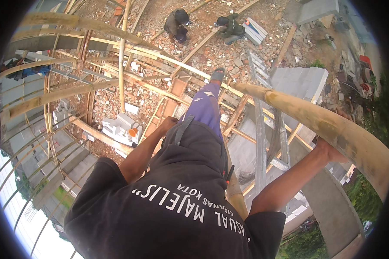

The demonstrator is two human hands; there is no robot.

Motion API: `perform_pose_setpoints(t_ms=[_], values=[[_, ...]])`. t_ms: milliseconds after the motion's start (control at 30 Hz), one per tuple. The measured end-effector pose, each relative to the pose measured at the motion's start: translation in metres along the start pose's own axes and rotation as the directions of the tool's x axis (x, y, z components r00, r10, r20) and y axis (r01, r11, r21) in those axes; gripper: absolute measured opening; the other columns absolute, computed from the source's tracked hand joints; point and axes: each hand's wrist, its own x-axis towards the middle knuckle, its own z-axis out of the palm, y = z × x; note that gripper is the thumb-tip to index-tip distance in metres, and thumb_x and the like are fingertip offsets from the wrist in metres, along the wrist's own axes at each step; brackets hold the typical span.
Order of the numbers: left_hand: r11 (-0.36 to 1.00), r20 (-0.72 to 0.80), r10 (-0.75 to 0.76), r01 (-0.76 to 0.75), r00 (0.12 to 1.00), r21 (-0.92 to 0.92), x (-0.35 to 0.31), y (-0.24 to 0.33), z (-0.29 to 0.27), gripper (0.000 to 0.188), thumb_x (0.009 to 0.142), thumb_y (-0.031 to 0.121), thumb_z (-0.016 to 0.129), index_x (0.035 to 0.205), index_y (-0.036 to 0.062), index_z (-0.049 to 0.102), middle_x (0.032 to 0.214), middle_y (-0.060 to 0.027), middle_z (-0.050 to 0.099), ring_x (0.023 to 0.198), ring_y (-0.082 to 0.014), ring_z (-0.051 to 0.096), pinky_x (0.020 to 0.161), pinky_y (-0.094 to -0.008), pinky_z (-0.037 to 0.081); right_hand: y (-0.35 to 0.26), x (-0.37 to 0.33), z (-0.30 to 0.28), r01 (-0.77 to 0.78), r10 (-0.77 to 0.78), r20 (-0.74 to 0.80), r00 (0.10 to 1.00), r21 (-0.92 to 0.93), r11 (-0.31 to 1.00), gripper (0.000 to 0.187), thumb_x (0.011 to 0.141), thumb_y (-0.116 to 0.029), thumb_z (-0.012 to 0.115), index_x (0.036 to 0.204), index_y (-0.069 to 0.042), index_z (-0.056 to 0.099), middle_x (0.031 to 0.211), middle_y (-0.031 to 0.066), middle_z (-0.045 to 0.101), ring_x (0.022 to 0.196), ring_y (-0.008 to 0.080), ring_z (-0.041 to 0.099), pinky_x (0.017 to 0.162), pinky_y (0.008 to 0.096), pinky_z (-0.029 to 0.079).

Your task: The person climbs a bamboo scaffold and uses bolt cutters to trim and adjust bamboo poles. They reposition the poles and secure them with wire ties while working at height.

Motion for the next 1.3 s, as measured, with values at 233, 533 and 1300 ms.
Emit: perform_pose_setpoints(t_ms=[233, 533, 1300], values=[[0.997, 0.064, 0.037, -0.041, 0.997, 0.063, 0.018, -0.012, 0.005, 0.037, 0.076, 0.035, 0.065, 0.089, 0.0011, 0.073, 0.087, -0.0232, 0.069, 0.085, -0.0365, 0.068, 0.074, -0.0425, 0.051, 0.0, -0.004, 0.005, -0.074, 0.069, 0.136, 0.988, 0.03, 0.997, 0.074, 0.079, -0.054, 0.041, 0.109, 0.01, 0.063, 0.102, 0.027, 0.064, 0.096, 0.0434, 0.061, 0.096, 0.0577, 0.042], [0.996, -0.039, 0.086, -0.085, 0.996, 0.018, -0.011, 0.001, -0.022, 0.033, 0.082, 0.029, 0.062, 0.093, -0.0003, 0.072, 0.083, -0.0185, 0.069, 0.079, -0.03, 0.066, 0.072, -0.0396, 0.049, 0.008, -0.003, 0.014, 0.054, -0.064, -0.102, 0.993, -0.095, 0.994, 0.071, 0.084, -0.057, 0.034, 0.111, 0.004, 0.06, 0.097, 0.025, 0.063, 0.09, 0.0429, 0.062, 0.087, 0.0592, 0.047], [0.971, -0.327, 0.185, -0.224, 0.927, -0.085, 0.03, 0.109, -0.111, 0.029, 0.088, 0.023, 0.059, 0.098, -0.0027, 0.07, 0.074, -0.0097, 0.065, 0.07, -0.0179, 0.061, 0.063, -0.0321, 0.048, 0.016, -0.022, 0.065, 0.161, -0.213, -0.259, 0.942, -0.208, 0.965, 0.073, 0.087, -0.054, 0.039, 0.128, 0.006, 0.048, 0.121, 0.0251, 0.057, 0.103, 0.0433, 0.059, 0.093, 0.0576, 0.046]])
